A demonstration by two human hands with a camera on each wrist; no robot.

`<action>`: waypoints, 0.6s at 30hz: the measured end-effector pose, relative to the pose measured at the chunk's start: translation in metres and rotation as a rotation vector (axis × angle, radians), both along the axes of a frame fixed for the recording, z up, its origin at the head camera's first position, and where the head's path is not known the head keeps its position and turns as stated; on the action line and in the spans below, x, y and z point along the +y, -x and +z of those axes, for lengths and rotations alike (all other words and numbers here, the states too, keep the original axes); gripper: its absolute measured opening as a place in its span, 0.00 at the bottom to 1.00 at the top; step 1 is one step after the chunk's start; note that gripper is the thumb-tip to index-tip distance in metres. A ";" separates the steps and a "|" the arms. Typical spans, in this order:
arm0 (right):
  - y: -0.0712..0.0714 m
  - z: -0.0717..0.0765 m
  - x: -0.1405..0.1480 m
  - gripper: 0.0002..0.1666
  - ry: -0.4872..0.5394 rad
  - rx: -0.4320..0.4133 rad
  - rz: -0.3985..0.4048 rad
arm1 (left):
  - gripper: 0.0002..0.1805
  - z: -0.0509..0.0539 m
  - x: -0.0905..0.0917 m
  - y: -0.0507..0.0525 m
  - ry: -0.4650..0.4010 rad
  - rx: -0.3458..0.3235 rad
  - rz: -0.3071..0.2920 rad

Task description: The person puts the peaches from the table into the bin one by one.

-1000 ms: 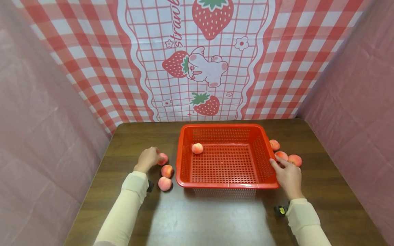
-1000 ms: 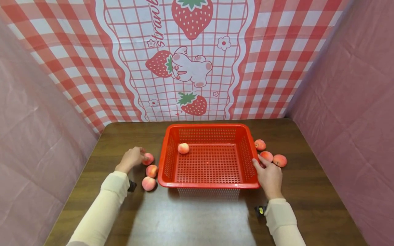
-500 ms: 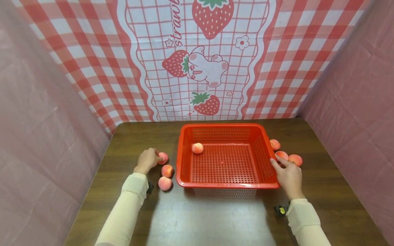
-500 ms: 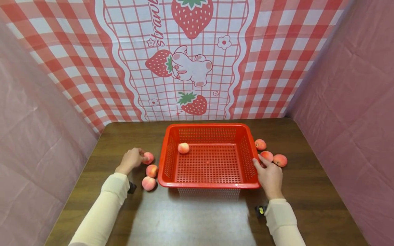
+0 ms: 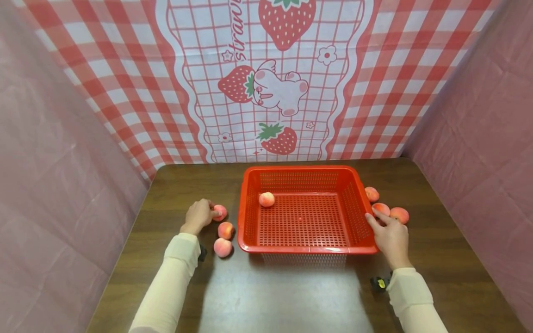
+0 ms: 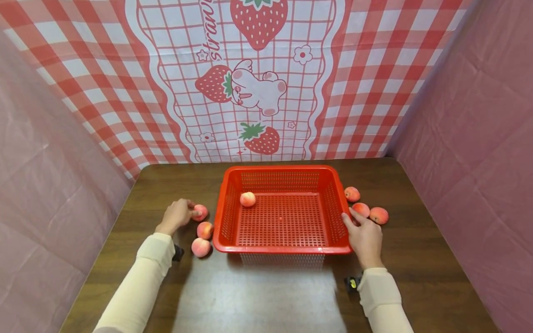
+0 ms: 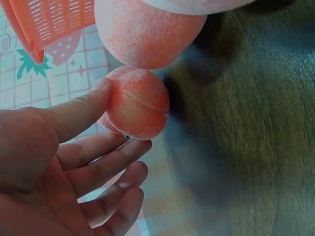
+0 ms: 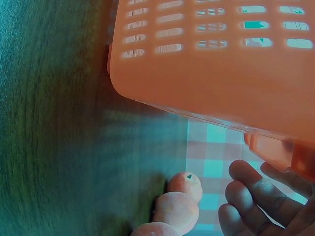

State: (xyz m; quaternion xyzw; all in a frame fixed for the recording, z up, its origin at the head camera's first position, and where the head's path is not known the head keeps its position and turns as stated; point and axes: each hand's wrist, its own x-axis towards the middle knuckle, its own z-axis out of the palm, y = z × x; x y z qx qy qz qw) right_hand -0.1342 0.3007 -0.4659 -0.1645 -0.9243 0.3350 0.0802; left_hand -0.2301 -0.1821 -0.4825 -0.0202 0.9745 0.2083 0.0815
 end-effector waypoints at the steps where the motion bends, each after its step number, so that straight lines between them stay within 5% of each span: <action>1: 0.000 0.000 0.000 0.33 -0.002 0.000 -0.001 | 0.18 0.000 0.000 0.000 -0.002 0.000 0.001; 18: 0.000 0.001 0.000 0.33 -0.023 0.000 0.006 | 0.19 0.001 0.003 0.000 0.025 -0.018 0.021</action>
